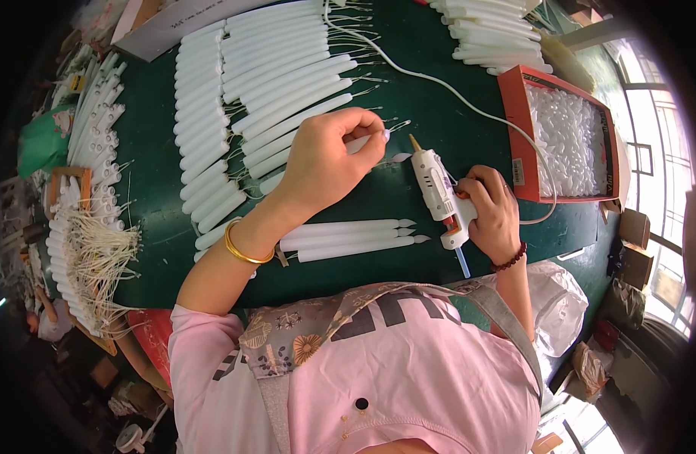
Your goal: Apply glue to white plastic components and attach them to wire stems for assembly.
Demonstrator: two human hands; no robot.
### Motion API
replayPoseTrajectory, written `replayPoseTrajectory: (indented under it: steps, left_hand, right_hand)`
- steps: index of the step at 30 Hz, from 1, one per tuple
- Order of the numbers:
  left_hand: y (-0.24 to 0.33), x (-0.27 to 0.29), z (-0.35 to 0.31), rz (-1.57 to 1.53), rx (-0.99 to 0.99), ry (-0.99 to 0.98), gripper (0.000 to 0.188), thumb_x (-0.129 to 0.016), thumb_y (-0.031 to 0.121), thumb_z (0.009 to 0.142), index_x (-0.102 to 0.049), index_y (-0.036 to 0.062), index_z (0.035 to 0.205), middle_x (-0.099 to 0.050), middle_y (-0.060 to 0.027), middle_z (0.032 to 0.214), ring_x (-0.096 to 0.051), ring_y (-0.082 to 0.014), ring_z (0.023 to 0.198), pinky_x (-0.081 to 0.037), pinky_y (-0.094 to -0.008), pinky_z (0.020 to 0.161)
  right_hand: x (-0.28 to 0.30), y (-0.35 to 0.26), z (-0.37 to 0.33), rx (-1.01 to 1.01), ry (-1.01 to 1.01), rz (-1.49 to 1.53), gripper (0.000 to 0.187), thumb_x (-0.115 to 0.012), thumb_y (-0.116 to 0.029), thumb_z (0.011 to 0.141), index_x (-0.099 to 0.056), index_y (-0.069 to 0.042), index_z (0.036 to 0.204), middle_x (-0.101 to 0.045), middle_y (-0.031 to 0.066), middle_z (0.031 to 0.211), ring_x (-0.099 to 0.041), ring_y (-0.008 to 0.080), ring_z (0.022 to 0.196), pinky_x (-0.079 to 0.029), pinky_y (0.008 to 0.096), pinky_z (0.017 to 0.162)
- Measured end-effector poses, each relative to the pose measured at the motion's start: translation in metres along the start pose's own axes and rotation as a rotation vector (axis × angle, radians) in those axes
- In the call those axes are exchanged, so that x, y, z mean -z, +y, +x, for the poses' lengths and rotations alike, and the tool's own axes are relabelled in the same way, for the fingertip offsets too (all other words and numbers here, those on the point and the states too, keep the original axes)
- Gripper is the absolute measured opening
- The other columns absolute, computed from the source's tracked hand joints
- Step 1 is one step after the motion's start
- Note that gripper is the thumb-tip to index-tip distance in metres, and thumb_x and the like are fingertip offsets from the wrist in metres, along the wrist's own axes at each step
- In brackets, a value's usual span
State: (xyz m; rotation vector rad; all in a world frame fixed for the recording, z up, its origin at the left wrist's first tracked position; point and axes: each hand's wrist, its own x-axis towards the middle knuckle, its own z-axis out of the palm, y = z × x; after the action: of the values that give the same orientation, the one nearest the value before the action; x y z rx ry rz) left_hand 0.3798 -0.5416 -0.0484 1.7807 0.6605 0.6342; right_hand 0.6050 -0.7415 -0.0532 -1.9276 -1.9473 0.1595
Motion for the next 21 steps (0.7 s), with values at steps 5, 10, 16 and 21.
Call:
replayPoseTrajectory:
  steps: [5,10,16,21]
  left_hand:
    - [-0.01,-0.007,-0.003,0.148,-0.011,0.001,0.011,-0.072,0.008,0.092,-0.069,-0.003,0.093,-0.074,-0.0099,0.08,-0.069,-0.0155,0.067,-0.055,-0.0282,0.063]
    - [0.003,-0.004,-0.007,-0.037,0.267,-0.126,0.009,-0.068,0.007,0.095,-0.067,-0.0024,0.094,-0.07,-0.006,0.077,-0.065,-0.0112,0.063,-0.052,-0.026,0.058]
    - [0.003,-0.008,-0.003,-0.092,0.316,-0.142,0.009,-0.068,0.006,0.096,-0.064,-0.0019,0.095,-0.066,-0.0024,0.073,-0.056,-0.0064,0.058,-0.045,-0.0238,0.053]
    - [0.0,-0.002,-0.004,-0.068,0.281,-0.157,0.006,-0.064,0.004,0.099,-0.063,-0.0004,0.096,-0.066,-0.0021,0.077,-0.058,-0.0052,0.064,-0.047,-0.0207,0.055]
  right_hand:
    - [0.05,-0.005,-0.003,-0.196,-0.231,0.085,0.053,-0.069,0.012,0.064,-0.063,-0.004,0.114,-0.053,0.0177,0.13,-0.06,0.0386,0.116,-0.054,0.0427,0.097]
    - [0.116,-0.007,0.01,-0.218,-0.159,0.303,0.044,-0.071,0.009,0.082,-0.068,-0.006,0.124,-0.065,0.0126,0.13,-0.067,0.0291,0.111,-0.055,0.0372,0.093]
    - [0.105,0.118,0.05,-0.348,0.089,0.039,0.017,-0.068,0.002,0.092,-0.074,0.0,0.108,-0.073,0.0113,0.101,-0.068,0.0184,0.085,-0.054,0.0311,0.077]
    - [0.076,0.136,0.061,-0.394,-0.032,0.026,0.018,-0.072,-0.003,0.091,-0.074,-0.003,0.109,-0.073,0.0132,0.103,-0.072,0.0263,0.089,-0.057,0.0361,0.081]
